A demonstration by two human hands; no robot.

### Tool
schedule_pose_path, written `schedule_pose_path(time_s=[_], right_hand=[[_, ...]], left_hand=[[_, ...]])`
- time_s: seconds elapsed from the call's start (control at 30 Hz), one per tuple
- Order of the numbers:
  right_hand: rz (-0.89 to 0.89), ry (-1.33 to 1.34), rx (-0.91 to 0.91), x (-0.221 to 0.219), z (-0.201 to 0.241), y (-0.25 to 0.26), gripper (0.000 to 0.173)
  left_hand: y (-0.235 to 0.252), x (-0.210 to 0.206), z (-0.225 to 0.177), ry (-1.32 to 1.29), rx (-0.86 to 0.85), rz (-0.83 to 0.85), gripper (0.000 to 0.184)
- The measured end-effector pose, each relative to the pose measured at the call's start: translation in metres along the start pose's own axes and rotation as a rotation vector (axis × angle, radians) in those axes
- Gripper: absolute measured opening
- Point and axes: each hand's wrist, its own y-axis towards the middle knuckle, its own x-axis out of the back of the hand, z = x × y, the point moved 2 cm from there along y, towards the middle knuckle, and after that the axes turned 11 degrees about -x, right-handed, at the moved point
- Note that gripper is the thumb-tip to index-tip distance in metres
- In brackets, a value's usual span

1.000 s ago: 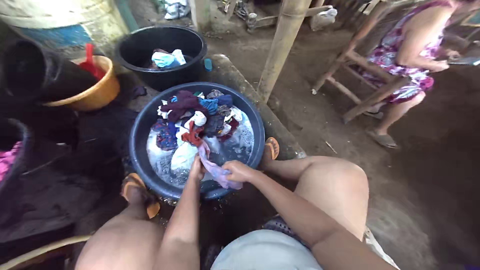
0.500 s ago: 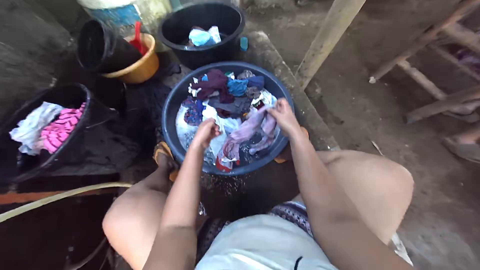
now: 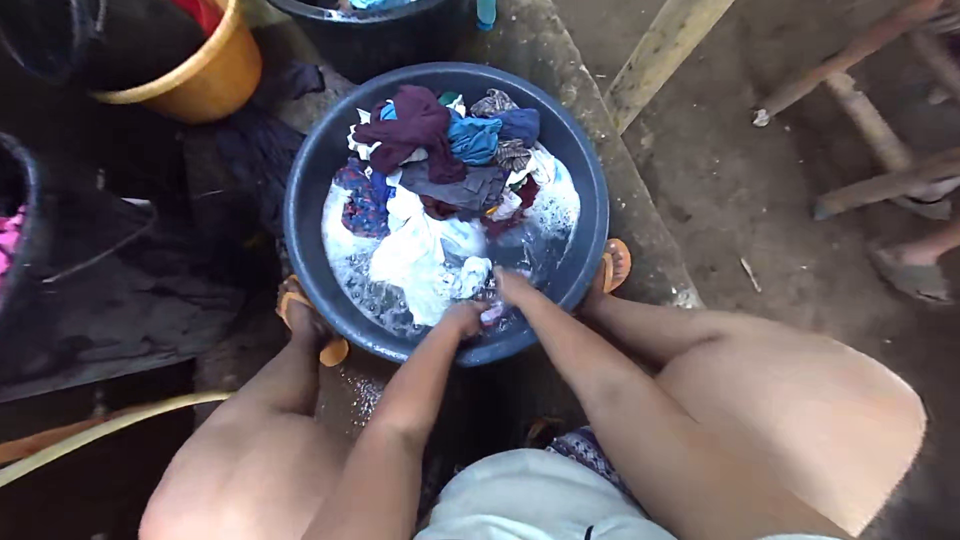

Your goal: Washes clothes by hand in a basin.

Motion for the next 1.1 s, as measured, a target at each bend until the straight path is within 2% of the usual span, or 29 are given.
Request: schedule_pose_path(time_s=[0.03, 0.1, 0.13, 0.2, 0.3, 0.37, 0.4, 0.47, 0.57, 0.7, 0.8, 0.9, 0.93, 1.0, 1.03, 1.1], right_hand=[[0.047, -0.061, 0.064, 0.003, -0.002, 0.009, 0.065], [0.069, -0.079, 0.09, 0.012, -0.016, 0.025, 0.058], [0.045, -0.077, 0.03, 0.018, -0.023, 0.028, 0.059], [-0.028, -0.03, -0.125, 0.025, -0.026, 0.021, 0.063], [-0.013, -0.025, -0.169, -0.006, -0.007, -0.006, 0.058], [0.075, -0.034, -0.091, -0.019, 0.016, -0.031, 0.052], [0.121, -0.052, -0.04, -0.018, 0.026, -0.04, 0.05], [0.173, -0.066, 0.065, -0.003, 0.041, -0.05, 0.05], [0.158, 0.06, 0.304, 0.039, 0.052, -0.066, 0.043], [0.02, 0.201, 0.601, 0.111, 0.046, -0.132, 0.02], [-0.142, 0.327, 0.704, 0.151, 0.021, -0.165, 0.017], [-0.29, 0.51, 0.681, 0.166, -0.007, -0.16, 0.013], [-0.317, 0.564, 0.618, 0.165, -0.015, -0.153, 0.014], [-0.377, 0.611, 0.462, 0.161, -0.031, -0.127, 0.019], [-0.427, 0.586, 0.382, 0.158, -0.039, -0.111, 0.022], [-0.5, 0.496, 0.217, 0.144, -0.05, -0.086, 0.029]], left_hand=[[-0.003, 0.009, 0.008, 0.022, 0.034, 0.013, 0.058], [-0.016, 0.029, 0.027, -0.015, 0.227, -0.055, 0.058], [-0.02, 0.036, 0.042, -0.026, 0.342, -0.147, 0.06], [-0.028, 0.044, 0.063, -0.048, 0.497, -0.277, 0.045], [-0.036, 0.033, 0.063, -0.025, 0.62, -0.196, 0.044], [-0.044, 0.025, 0.05, -0.047, 0.572, -0.139, 0.05], [-0.05, 0.026, 0.045, -0.115, 0.524, -0.163, 0.055], [-0.061, 0.035, 0.043, -0.376, 0.405, -0.353, 0.062], [-0.08, 0.059, 0.046, -0.726, 0.255, -0.677, 0.053], [-0.135, 0.096, 0.023, -0.866, 0.072, -0.773, 0.038], [-0.185, 0.114, 0.005, -1.08, -0.239, -0.797, 0.03], [-0.203, 0.108, 0.028, -1.52, -0.667, -0.925, 0.033], [-0.195, 0.101, 0.041, -1.636, -0.695, -0.988, 0.04], [-0.17, 0.089, 0.054, -1.677, -0.466, -1.054, 0.054], [-0.158, 0.086, 0.055, -1.669, -0.355, -1.046, 0.054], [-0.139, 0.084, 0.051, -1.625, -0.218, -1.012, 0.042]])
